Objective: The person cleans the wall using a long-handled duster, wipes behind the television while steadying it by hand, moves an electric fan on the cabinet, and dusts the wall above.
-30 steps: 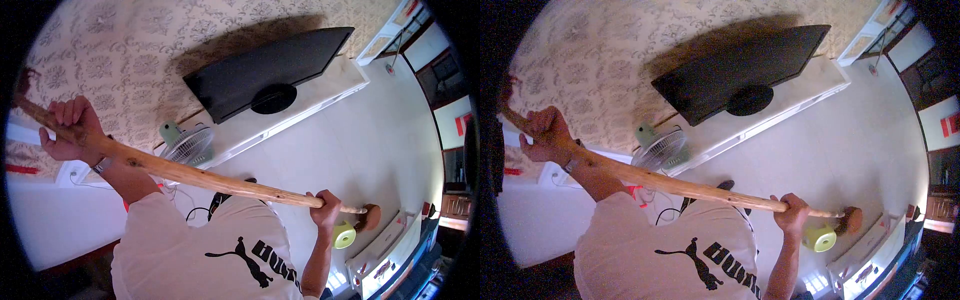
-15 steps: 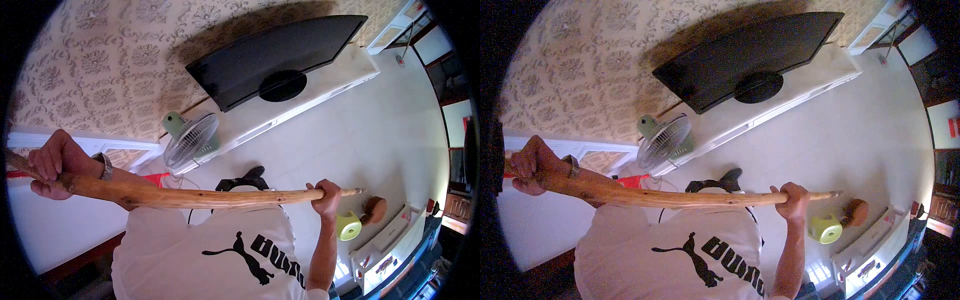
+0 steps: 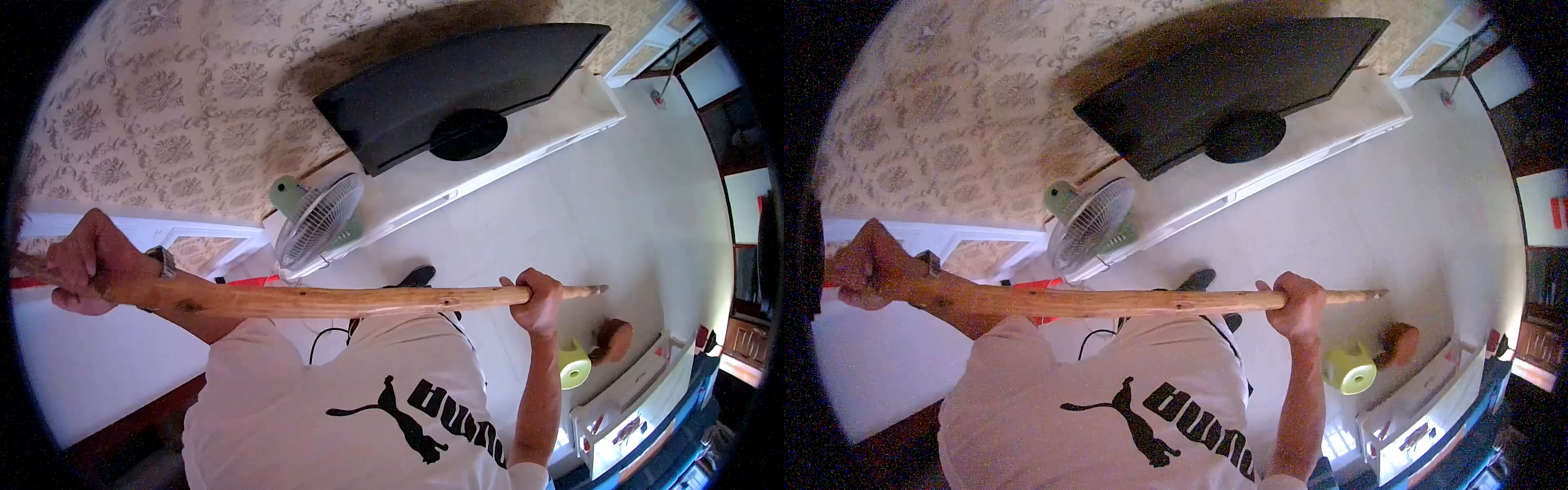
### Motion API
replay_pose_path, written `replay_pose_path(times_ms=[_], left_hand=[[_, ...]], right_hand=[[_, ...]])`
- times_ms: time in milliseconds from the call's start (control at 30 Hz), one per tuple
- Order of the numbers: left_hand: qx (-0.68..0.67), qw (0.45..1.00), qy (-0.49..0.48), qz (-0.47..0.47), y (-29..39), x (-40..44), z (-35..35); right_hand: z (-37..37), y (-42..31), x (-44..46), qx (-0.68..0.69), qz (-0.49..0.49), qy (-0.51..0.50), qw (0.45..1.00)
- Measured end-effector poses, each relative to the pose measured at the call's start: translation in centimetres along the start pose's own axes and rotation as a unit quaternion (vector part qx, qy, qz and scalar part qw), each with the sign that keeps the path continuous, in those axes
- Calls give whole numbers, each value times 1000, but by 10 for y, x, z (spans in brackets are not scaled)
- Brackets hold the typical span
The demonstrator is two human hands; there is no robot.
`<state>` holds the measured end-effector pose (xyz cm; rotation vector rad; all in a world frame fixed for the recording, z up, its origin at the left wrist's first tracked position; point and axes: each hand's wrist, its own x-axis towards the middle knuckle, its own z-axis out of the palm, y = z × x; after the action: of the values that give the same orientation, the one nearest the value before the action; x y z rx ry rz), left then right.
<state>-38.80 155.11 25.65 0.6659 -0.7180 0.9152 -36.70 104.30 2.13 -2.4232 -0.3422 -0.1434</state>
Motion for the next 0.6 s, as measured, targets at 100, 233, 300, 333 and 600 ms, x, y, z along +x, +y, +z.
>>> replay_pose_path(times_ms=[100,233,300,333,600], left_hand=[[70,996,20,-42,0,-10,-21],[76,988,97,-91,-1,-34,-64],[88,986,96,-103,-6,-43,-71],[102,983,96,-115,-7,-46,-73],[40,989,39,-139,-8,-39,-65]], right_hand=[[10,-4,4,-18,-6,-14,1000],[15,-4,3,-45,-19,-18,999],[14,-4,-2,-75,7,-64,995],[14,-1,-7,-76,9,-64,995],[-2,2,-16,-92,-11,15,996]])
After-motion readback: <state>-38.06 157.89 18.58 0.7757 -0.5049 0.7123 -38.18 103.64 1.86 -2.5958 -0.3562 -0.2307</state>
